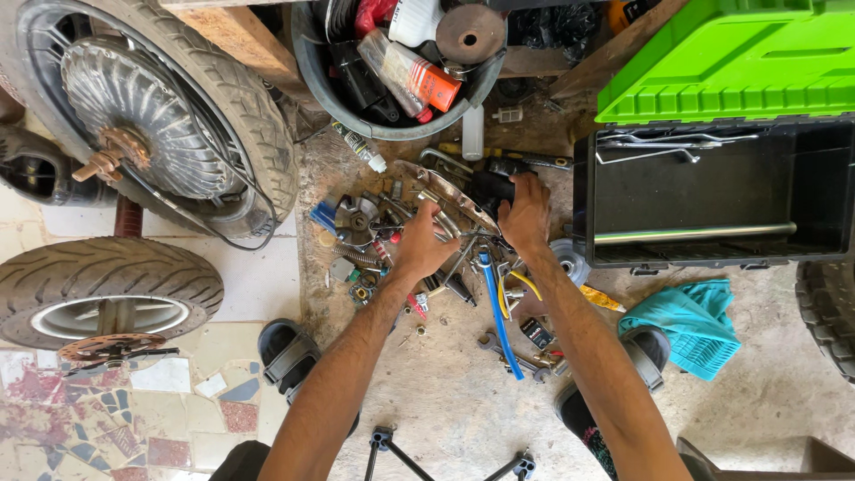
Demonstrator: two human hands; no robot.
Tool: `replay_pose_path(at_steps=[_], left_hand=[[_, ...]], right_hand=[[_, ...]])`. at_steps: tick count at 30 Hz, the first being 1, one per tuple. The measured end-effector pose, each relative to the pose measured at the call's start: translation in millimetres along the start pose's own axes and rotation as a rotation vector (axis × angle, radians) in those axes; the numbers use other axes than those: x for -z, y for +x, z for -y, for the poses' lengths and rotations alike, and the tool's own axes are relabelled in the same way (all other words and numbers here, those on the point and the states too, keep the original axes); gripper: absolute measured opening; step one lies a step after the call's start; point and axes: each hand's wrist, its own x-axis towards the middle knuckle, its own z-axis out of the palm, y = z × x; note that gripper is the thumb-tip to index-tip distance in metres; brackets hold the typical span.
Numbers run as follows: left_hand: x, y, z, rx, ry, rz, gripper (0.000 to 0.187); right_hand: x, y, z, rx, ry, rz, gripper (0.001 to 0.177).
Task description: The person assembles a small mechanical component by fitting a metal sleeve onto a cylindrical shaft, applying a small amount of lubricant, and tightening the parts together using a hex key and a wrench.
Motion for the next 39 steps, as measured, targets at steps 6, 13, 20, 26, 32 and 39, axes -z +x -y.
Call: replay_pose_path(at_steps=[6, 13, 20, 26, 32, 39], left_hand=[[-3, 1, -7, 0.000, 0.034, 0.009, 0.070], [-9, 1, -12, 0.065, -0.041, 0.058, 0.070], [-38, 12, 0, 0.071, -0.259, -0.077, 0.038], [-44, 11, -13, 0.027, -0.344, -0.361, 0.026], [-41, 2, -30, 0.069, -0.449, -0.426, 0.020], [-34, -5, -31, -0.015, -0.544, -0.333, 0.023]], right_hand=[[-11, 7, -2, -0.146, -0.231, 0.121, 0.045], [-10, 1, -14, -0.070, 0.172, -0.070, 0.021], [39, -8, 28, -0.295, 0.477, 0.193, 0.019], [57, -30, 68, -0.262, 0.857, 0.239, 0.029], [52, -39, 82, -0.443, 1.047, 0.290, 0.025], [38, -38, 80, -0.508, 1.501, 0.309, 0.020]])
